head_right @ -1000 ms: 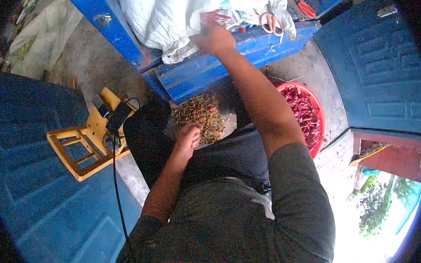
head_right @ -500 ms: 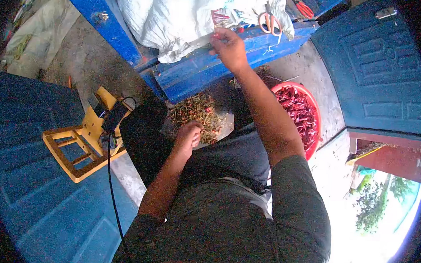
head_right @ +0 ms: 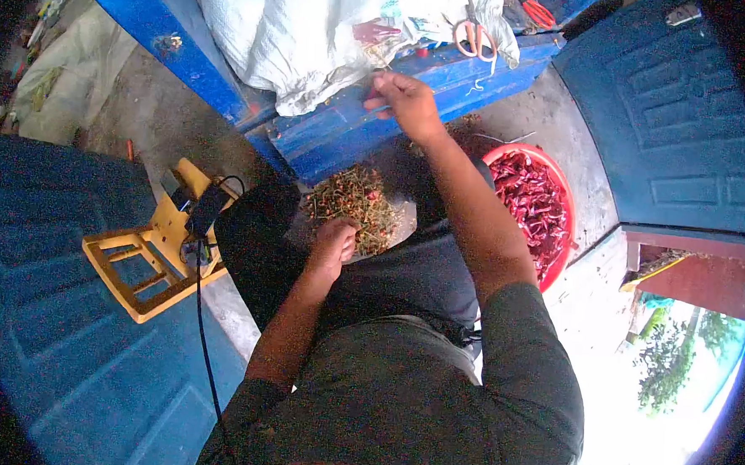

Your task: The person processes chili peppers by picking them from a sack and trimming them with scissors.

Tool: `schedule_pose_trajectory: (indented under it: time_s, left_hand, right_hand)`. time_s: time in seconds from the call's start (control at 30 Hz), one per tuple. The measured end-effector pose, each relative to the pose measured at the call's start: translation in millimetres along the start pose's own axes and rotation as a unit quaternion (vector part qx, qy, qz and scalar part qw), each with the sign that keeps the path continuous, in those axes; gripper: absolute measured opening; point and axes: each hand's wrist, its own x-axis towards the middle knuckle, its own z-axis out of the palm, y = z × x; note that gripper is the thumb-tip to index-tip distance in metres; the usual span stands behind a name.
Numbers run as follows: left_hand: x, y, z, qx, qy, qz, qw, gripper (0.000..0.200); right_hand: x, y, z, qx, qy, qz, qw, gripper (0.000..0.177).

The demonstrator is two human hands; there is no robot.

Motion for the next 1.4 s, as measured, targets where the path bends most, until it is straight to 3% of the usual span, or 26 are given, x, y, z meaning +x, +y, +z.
schedule_pose_trajectory:
  time_s: [0.13,0.3,0.63,0.7,0.83,0.93,1.1,1.4]
  left_hand:
    - [2,0,-3,-0.003,-0.002,-0.009,1.000,0.007]
    - [3,0,-4,0.005,0.009,-0.019,1.000,0.008]
    - [1,3,-1,0.024,0.011,-0.019,0.999,0.009]
    - [0,4,1,0.030,0.014,-0.014,0.999,0.009]
    - [1,2,-3,0.020,0.010,-0.007,1.000,0.009]
    - [3,-1,-6,0.017,0.007,-0.005,1.000,0.010]
    - [-1,-3,-6,0.018,-0.010,0.004,1.000,0.009]
    - [-1,-5,-5,0.037,0.024,-0.001,0.999,0.009]
  right_hand:
    - [2,-6,3,-0.044,-0.016,-0.016,0.999,0.029]
    - [2,-7,21,0.110,0.018,0.003,0.994,0.028]
    - [-16,-14,12,0.126,0.007,-0.009,0.992,0.029]
    - [-26,-19,11,0.196,0.021,0.030,0.980,0.034]
    - [-41,-20,8,0.164,0.013,0.028,0.986,0.041]
    - [-54,-21,9,0.210,0.001,0.044,0.977,0.048]
    - [-74,-23,-4,0.162,-0.079,0.029,0.983,0.064]
    - [-96,-39,-6,0.257,-0.140,0.015,0.956,0.049]
